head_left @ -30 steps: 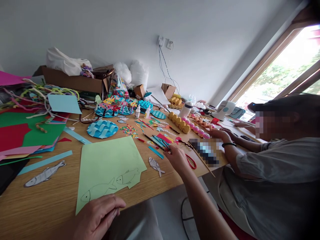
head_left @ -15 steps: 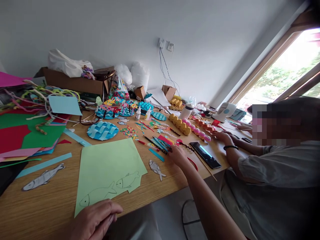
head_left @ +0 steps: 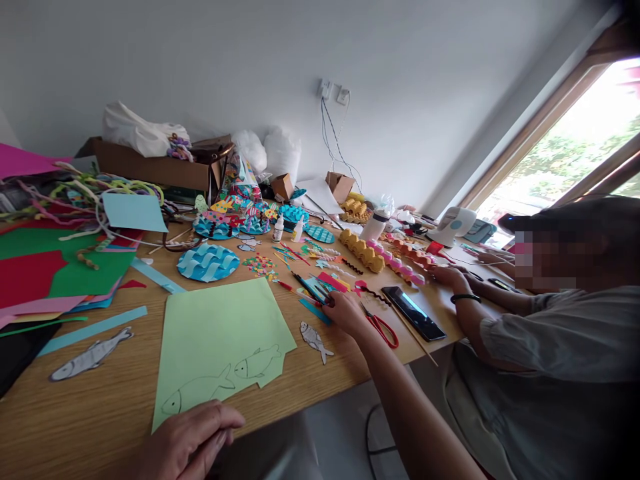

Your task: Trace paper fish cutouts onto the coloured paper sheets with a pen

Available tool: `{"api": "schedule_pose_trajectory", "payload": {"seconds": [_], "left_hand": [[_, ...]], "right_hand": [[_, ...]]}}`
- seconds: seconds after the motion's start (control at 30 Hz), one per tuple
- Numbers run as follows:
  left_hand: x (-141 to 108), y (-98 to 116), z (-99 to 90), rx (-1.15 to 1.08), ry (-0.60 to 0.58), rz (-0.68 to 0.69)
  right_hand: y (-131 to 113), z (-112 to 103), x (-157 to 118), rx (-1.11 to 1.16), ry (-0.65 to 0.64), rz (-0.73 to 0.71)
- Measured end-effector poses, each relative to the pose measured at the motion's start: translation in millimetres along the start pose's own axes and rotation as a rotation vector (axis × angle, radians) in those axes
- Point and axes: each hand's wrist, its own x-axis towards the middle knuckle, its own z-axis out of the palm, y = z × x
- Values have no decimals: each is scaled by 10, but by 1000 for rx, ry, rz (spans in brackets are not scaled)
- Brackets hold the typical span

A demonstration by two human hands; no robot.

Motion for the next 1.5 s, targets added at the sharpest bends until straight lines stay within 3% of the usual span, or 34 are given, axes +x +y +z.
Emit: {"api": "schedule_pose_trajectory", "payload": {"seconds": [0.17, 1.23, 1.5], "left_hand": [[18, 10, -24, 33, -54, -36], [-22, -12, -24, 20, -21, 2], [282, 218, -343, 207, -2, 43]], "right_hand": [[-43, -29, 4, -6, -6, 14], [-399, 28, -140, -24, 45, -65], [-532, 64, -99, -12, 49, -162]]}}
